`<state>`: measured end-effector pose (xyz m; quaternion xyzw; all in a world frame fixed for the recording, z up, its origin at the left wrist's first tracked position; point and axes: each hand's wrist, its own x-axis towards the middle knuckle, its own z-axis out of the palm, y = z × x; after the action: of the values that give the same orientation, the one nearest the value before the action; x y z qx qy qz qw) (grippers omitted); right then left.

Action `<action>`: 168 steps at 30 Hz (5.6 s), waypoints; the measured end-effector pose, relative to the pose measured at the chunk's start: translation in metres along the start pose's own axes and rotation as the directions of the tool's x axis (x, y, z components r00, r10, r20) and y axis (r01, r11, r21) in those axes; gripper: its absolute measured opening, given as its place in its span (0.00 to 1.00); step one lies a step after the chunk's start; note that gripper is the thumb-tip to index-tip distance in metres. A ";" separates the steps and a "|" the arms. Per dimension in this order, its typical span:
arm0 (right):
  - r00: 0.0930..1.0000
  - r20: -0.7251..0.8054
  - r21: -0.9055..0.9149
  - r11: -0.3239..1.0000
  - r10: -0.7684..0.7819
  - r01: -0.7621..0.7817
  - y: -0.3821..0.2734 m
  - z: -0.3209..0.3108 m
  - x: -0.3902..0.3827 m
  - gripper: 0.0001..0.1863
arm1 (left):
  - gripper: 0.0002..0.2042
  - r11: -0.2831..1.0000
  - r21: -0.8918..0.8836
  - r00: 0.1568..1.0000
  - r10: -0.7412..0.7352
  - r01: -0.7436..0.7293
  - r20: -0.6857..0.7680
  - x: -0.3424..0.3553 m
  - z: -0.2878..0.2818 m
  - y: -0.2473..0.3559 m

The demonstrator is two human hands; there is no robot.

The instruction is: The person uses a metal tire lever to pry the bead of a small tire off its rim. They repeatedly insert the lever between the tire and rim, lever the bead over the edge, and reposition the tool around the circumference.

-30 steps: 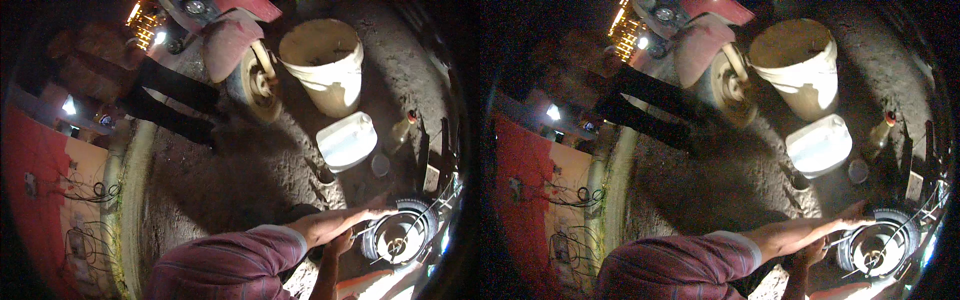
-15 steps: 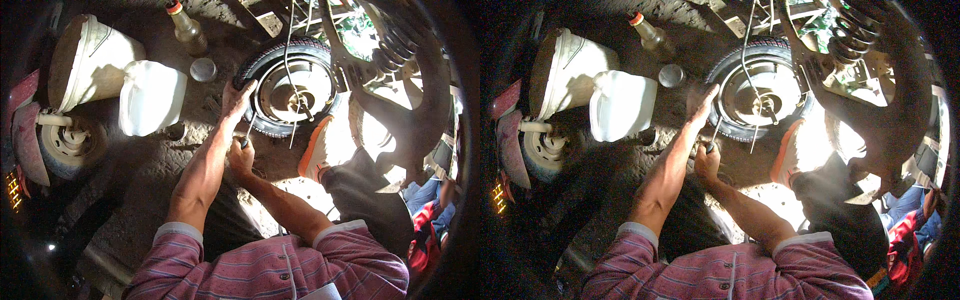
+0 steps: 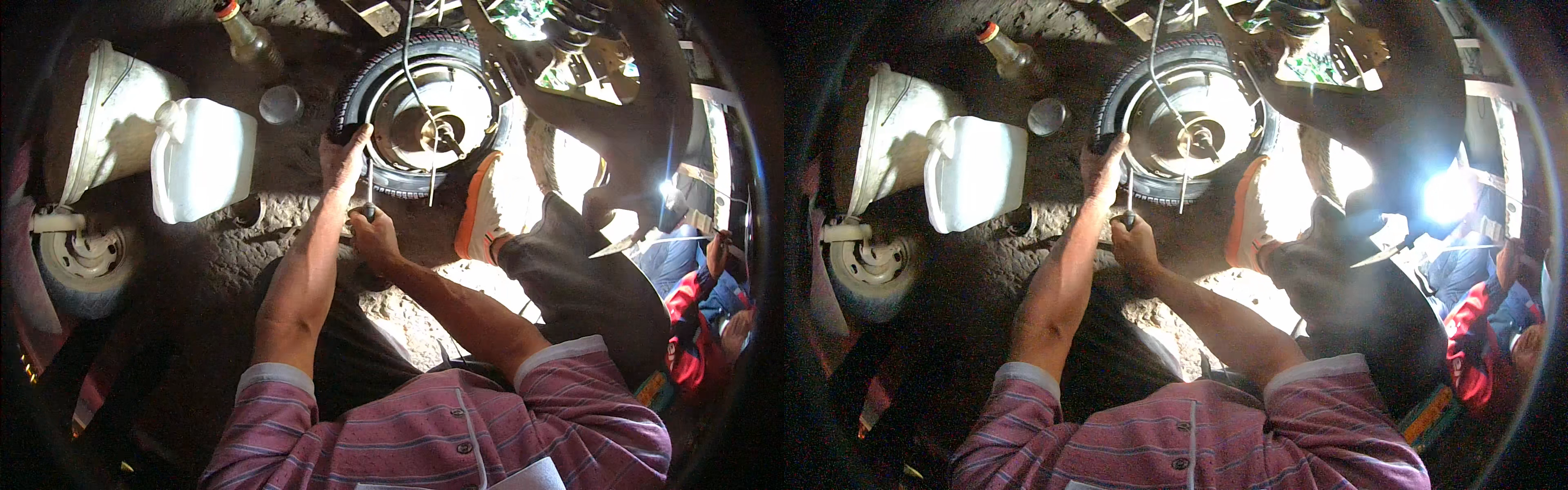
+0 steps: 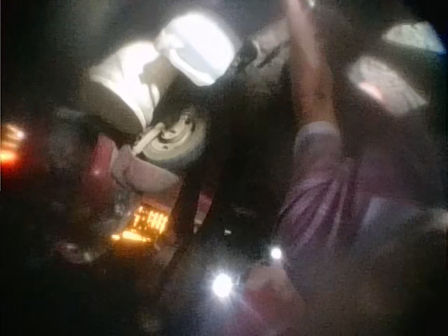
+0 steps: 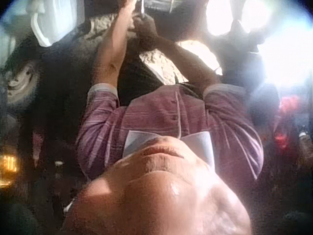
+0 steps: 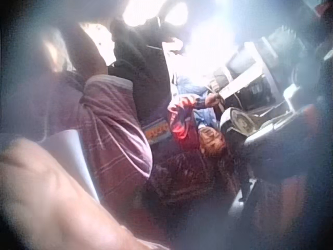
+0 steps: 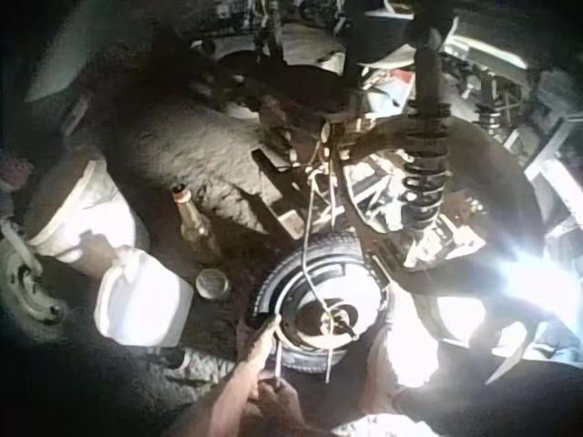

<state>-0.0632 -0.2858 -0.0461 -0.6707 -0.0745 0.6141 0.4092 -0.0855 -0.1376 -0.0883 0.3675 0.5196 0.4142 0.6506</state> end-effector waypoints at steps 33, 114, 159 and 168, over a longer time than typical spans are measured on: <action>0.967 0.251 0.274 0.956 0.038 -0.108 -0.035 -0.022 0.024 0.07 | 0.35 0.926 0.330 0.973 0.122 -0.182 0.195 0.044 0.011 0.064; 0.550 0.818 -0.521 -0.623 -0.170 0.583 -0.257 -0.089 0.080 0.22 | 0.24 0.901 0.253 0.898 0.249 -0.352 0.362 0.063 -0.002 0.031; 0.605 0.796 -0.441 -0.676 0.010 0.591 -0.271 -0.077 0.092 0.26 | 0.22 0.870 0.224 0.869 0.349 -0.439 0.351 0.055 -0.005 0.048; 0.556 0.826 -0.465 -0.662 -0.087 0.588 -0.265 -0.079 0.105 0.24 | 0.22 0.907 0.133 0.869 0.330 -0.401 0.368 0.047 0.000 0.055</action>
<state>0.1381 -0.0852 0.0363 -0.4508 -0.8794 0.0976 -0.1177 -0.0890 -0.0734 -0.0562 0.5898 0.3612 0.4056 0.5976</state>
